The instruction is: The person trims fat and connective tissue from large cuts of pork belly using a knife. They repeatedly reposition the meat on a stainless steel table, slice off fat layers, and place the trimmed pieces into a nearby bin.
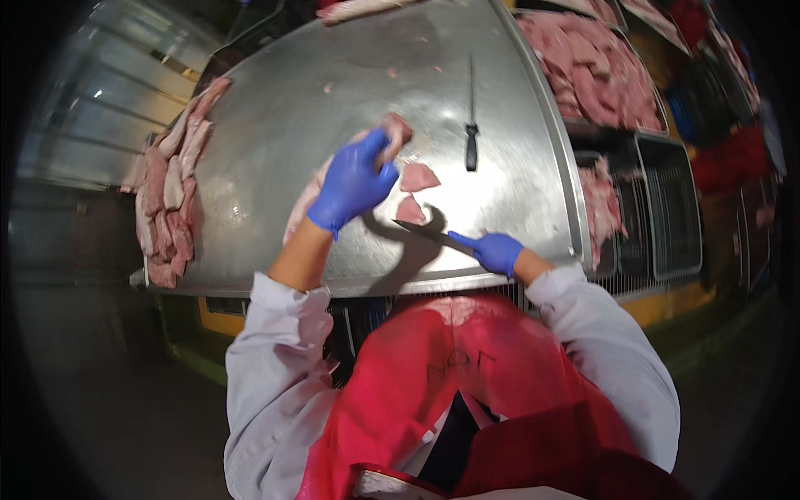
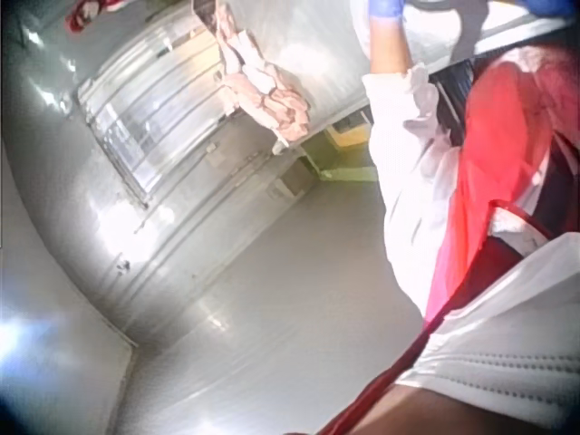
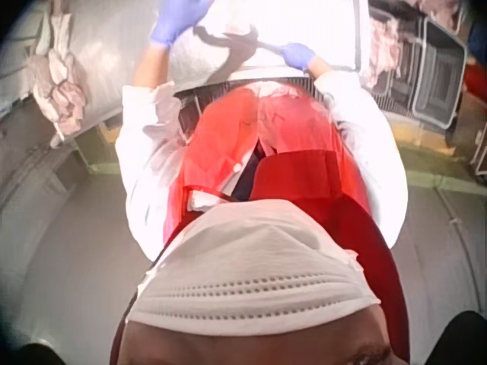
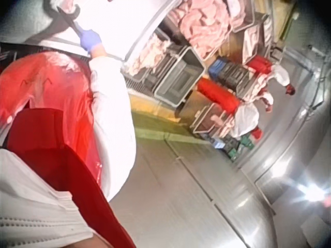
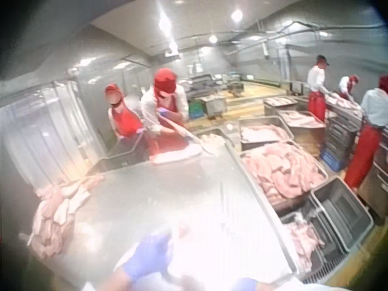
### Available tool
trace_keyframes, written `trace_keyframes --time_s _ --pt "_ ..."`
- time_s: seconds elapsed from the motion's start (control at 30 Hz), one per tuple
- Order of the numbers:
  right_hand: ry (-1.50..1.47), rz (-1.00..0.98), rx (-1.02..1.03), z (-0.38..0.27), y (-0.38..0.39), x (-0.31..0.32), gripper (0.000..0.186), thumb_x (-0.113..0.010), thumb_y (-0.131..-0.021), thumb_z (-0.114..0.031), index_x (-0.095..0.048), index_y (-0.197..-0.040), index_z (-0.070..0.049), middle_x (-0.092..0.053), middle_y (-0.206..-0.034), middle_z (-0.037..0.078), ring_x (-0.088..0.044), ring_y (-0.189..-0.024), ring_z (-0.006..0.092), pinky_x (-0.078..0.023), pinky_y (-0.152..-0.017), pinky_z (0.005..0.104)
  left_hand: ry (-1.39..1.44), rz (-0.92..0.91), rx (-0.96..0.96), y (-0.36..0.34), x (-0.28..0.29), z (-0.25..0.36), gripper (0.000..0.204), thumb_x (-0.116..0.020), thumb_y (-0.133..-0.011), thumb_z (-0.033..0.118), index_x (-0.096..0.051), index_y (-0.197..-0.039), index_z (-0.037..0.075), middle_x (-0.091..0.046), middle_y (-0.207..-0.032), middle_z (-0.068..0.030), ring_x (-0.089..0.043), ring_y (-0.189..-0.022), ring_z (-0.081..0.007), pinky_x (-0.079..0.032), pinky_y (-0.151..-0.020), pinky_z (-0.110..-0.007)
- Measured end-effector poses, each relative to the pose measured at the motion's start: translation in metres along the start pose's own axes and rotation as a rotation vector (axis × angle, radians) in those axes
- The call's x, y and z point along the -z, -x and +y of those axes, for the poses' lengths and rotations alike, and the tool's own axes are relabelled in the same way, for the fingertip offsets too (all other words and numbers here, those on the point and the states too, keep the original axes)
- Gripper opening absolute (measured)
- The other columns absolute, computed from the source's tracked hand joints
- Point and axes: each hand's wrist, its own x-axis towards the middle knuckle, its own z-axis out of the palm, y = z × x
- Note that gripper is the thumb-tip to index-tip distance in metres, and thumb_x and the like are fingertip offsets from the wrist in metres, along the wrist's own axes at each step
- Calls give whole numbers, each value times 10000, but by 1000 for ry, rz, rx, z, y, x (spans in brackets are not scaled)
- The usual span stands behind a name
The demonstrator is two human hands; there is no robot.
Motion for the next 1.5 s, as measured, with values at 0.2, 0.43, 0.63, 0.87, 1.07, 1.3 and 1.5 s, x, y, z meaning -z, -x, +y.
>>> trace_keyframes --time_s 0.2,0.43,0.63,0.87,1.07,1.3,1.5 --pt "-387 109 -110 1 72 5 652 -477 -997 -257 -204 -1585 -326 -680 -934 274 -656 -799 457 -524 -760 508 415 -427 -280 -82 -96 119 344 -710 -798 146 -565 -1070 -8 -620 -943 -174 -628 -840 -293 -507 -773 -376" --pt "-698 731 -451 19 196 -49 693 -531 -973 -157 -236 -1593 -255 -714 -937 224 -701 -779 355 -543 -723 416 -51 -407 370 64 -207 -146 590 -722 -824 448 -613 -1231 36 -590 -1239 -241 -562 -1188 -392 -432 -1028 -503" --pt "-922 724 -687 1 204 -40 771 -528 -943 -25 -222 -1608 -267 -656 -779 51 -515 -610 99 -472 -580 275 -379 -128 148 205 -156 -136 52 -657 -782 172 -658 -818 134 -629 -900 -98 -594 -955 -317 -405 -855 -476" --pt "-541 655 -166 -6 4 -5 736 -534 -961 -80 -221 -1609 -233 -713 -1017 136 -644 -790 172 -545 -737 328 -482 7 535 363 4 -215 116 -678 -779 205 -668 -817 96 -638 -874 -125 -607 -863 -367 -485 -748 -485" --pt "-933 558 -330 -63 -166 46 767 -540 -962 -101 -170 -1616 -257 -674 -1016 138 -648 -748 208 -544 -689 341 -754 147 668 450 86 -279 176 -678 -807 224 -641 -708 84 -627 -724 -105 -609 -701 -339 -479 -648 -490" --pt "-516 742 -489 -64 -285 84 762 -510 -932 -157 -167 -1607 -253 -692 -980 289 -706 -773 388 -575 -685 446 -787 259 885 580 146 -317 331 -701 -880 272 -598 -669 39 -588 -673 -158 -571 -611 -376 -453 -571 -461" --pt "-348 559 -650 -112 -264 66 744 -518 -934 -177 -192 -1599 -238 -691 -942 305 -695 -824 441 -541 -778 510 -835 -205 786 535 183 -237 398 -752 -832 361 -666 -1049 39 -669 -1033 -185 -630 -940 -398 -487 -823 -486"
